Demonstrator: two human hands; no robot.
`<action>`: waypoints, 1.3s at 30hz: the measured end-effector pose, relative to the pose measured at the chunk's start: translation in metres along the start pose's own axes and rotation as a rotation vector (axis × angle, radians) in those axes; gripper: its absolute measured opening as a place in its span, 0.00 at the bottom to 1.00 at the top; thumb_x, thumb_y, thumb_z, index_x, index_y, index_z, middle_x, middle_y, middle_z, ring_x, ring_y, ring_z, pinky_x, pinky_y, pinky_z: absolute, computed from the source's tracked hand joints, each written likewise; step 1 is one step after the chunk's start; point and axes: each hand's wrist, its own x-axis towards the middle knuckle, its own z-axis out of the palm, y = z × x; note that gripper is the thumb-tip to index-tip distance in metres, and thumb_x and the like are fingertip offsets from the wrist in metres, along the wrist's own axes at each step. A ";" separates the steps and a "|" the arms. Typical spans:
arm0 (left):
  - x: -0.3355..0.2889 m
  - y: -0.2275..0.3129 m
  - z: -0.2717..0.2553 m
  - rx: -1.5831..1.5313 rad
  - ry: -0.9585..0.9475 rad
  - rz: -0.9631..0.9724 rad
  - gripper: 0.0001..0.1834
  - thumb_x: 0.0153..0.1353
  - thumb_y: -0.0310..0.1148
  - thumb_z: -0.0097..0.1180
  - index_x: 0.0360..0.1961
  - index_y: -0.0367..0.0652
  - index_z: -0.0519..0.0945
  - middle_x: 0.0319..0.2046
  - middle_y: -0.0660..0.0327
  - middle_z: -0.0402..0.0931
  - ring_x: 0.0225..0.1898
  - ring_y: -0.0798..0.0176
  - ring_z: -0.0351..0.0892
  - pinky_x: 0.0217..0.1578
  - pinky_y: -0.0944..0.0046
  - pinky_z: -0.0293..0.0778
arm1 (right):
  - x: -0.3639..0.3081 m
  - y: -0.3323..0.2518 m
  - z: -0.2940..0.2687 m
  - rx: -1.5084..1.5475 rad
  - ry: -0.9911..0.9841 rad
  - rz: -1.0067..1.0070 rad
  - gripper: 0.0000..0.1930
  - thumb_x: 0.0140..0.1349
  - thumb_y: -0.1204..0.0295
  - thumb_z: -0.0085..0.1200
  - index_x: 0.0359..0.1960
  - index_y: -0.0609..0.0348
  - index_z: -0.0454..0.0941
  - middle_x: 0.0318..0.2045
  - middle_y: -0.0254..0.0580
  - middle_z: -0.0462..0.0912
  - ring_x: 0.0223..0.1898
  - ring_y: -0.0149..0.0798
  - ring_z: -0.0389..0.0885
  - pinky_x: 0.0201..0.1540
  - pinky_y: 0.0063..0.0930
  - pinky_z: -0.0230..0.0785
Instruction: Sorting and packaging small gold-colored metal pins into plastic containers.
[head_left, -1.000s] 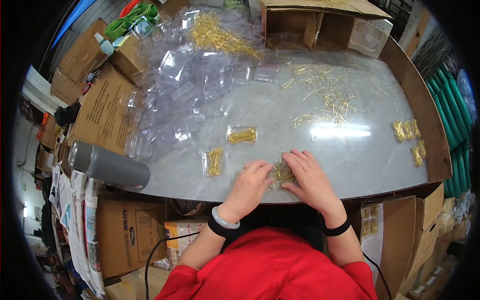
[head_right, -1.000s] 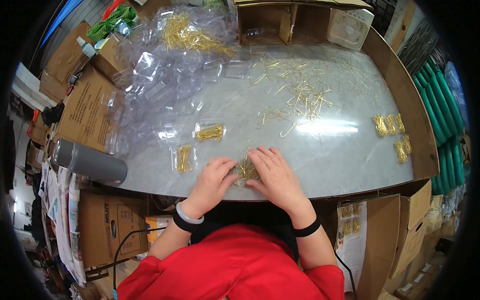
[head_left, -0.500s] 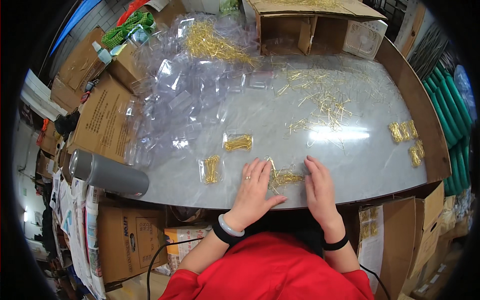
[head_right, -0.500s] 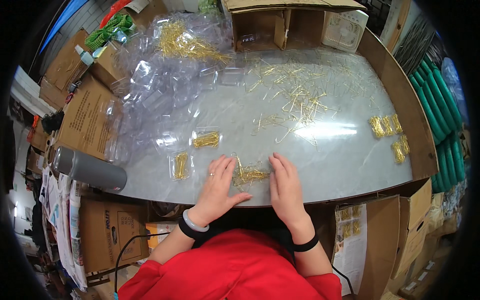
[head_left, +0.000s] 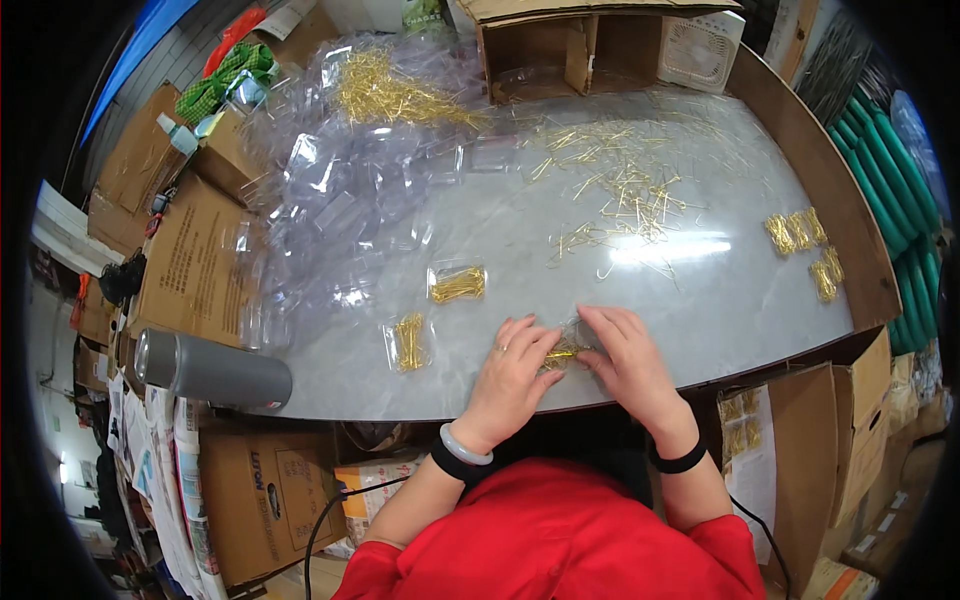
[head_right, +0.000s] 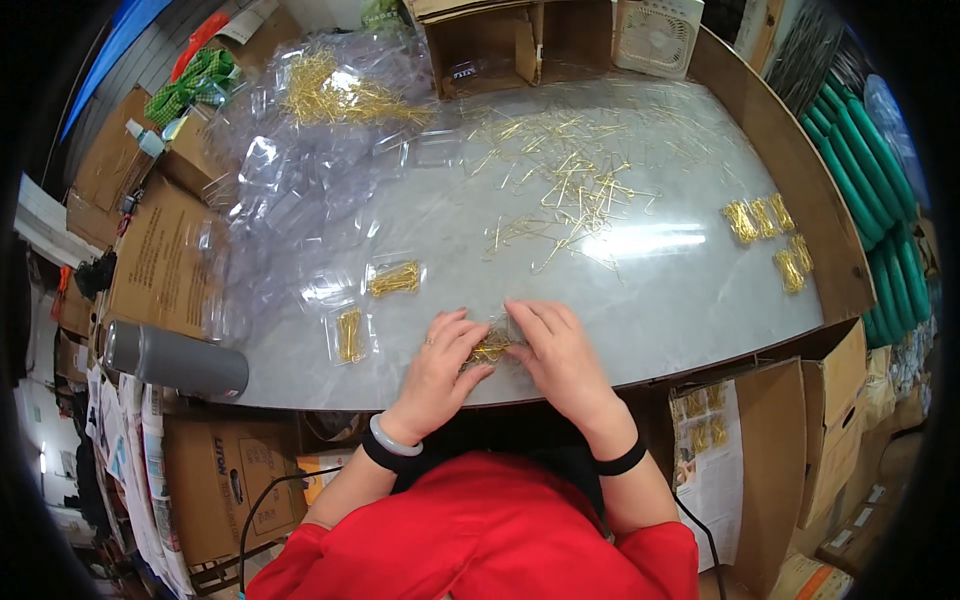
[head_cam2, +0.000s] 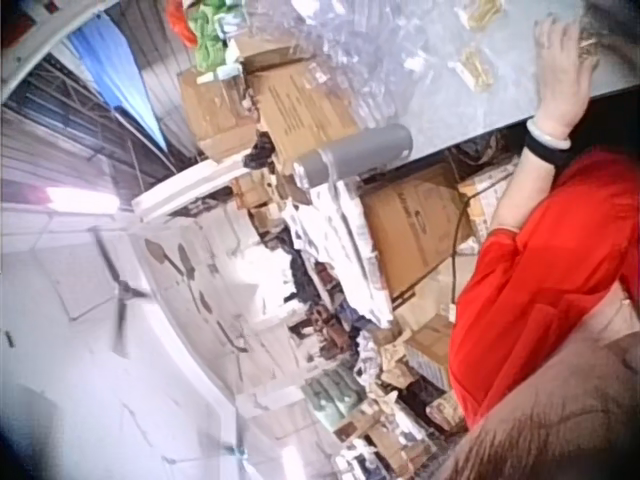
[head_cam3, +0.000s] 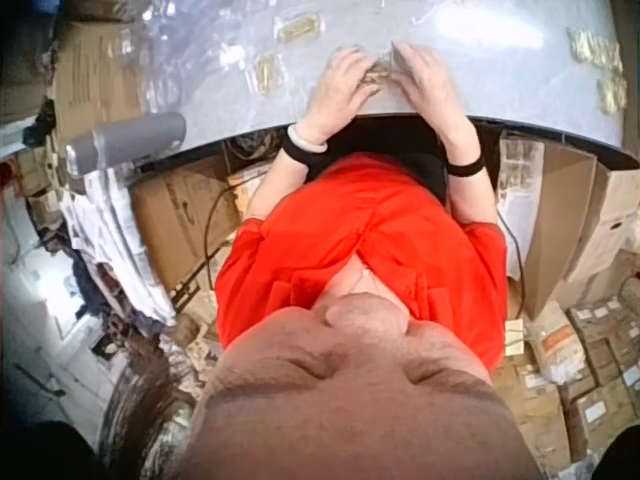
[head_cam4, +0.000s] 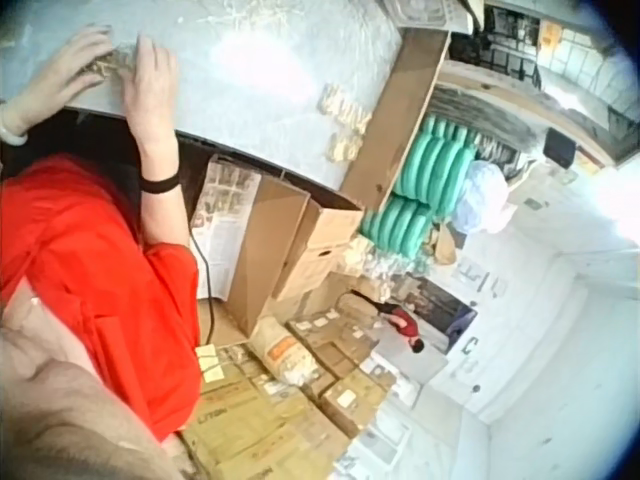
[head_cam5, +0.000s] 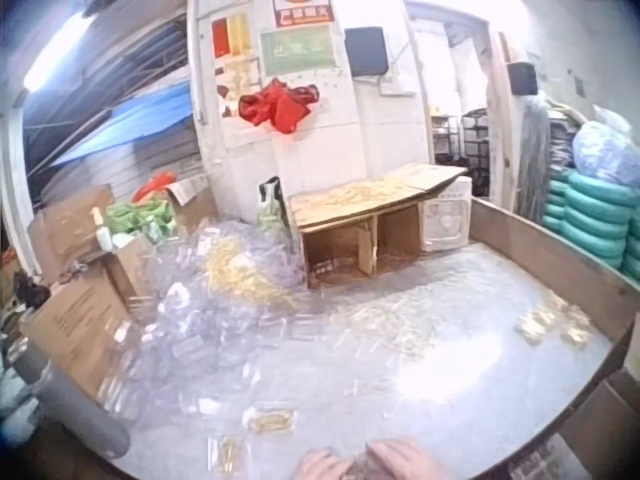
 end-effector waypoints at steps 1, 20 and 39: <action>-0.001 0.001 -0.001 0.026 -0.003 -0.002 0.31 0.58 0.29 0.67 0.63 0.38 0.73 0.57 0.49 0.73 0.66 0.38 0.67 0.69 0.41 0.61 | -0.003 -0.003 0.004 -0.011 0.081 0.024 0.34 0.59 0.83 0.58 0.69 0.65 0.64 0.62 0.59 0.74 0.64 0.61 0.70 0.65 0.47 0.66; -0.005 0.001 0.002 0.025 -0.006 0.011 0.37 0.61 0.30 0.64 0.69 0.33 0.64 0.61 0.42 0.69 0.67 0.39 0.66 0.71 0.40 0.58 | 0.009 -0.006 0.002 -0.033 -0.043 0.052 0.22 0.58 0.82 0.56 0.56 0.59 0.76 0.48 0.47 0.81 0.60 0.58 0.73 0.69 0.49 0.61; -0.008 0.001 0.004 0.000 0.043 -0.044 0.38 0.57 0.27 0.68 0.68 0.33 0.65 0.63 0.40 0.68 0.66 0.34 0.66 0.70 0.42 0.61 | 0.013 -0.015 0.026 0.193 0.105 0.008 0.32 0.55 0.87 0.47 0.66 0.63 0.68 0.55 0.54 0.79 0.67 0.60 0.69 0.69 0.49 0.63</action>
